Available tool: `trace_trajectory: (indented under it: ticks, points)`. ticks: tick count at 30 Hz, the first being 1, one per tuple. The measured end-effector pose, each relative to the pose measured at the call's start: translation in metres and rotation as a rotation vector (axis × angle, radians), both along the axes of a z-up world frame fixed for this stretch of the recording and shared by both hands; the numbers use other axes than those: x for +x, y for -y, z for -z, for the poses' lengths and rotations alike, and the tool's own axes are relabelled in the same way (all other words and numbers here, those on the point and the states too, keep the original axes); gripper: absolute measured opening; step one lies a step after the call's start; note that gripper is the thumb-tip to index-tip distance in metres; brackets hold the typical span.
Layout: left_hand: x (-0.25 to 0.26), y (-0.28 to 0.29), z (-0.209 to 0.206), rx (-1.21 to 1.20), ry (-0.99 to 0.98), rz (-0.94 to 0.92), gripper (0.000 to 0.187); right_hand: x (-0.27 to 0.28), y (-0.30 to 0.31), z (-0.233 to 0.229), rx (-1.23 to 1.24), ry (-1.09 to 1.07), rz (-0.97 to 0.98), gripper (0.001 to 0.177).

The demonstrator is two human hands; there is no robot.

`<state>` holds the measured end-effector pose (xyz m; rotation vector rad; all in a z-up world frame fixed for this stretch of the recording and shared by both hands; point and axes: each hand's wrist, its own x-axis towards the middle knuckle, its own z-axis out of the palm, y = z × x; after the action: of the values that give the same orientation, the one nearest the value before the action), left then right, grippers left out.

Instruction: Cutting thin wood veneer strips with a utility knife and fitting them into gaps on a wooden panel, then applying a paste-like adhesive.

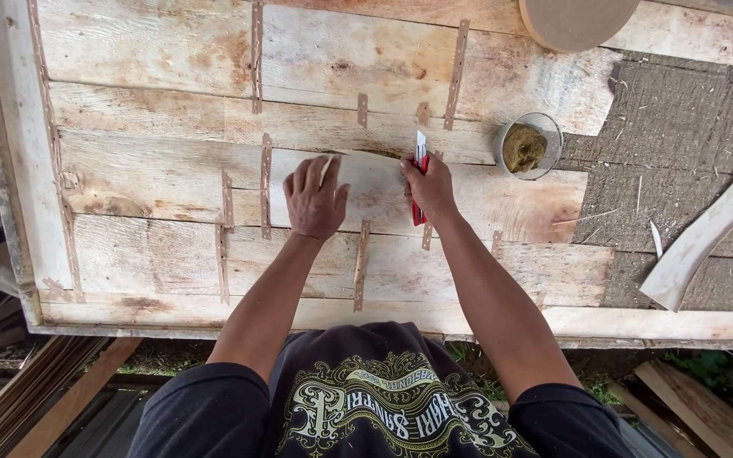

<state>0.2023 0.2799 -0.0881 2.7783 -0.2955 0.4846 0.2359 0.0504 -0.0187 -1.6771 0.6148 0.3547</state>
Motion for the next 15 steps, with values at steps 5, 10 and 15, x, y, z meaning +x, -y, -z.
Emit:
trace_trajectory:
  ticks: [5,10,15]
  points:
    - [-0.002,0.023,-0.028,0.053,-0.353,0.182,0.072,0.009,-0.005,0.017,-0.128,0.004,-0.084,0.010]
    - [0.003,0.044,-0.036,0.075,-0.555,0.222,0.079,0.014,-0.007,0.028,-0.319,0.035,-0.178,0.011]
    - [0.009,0.050,-0.031,0.175,-0.692,0.189,0.083,0.012,-0.010,0.033,-0.502,-0.003,-0.163,0.016]
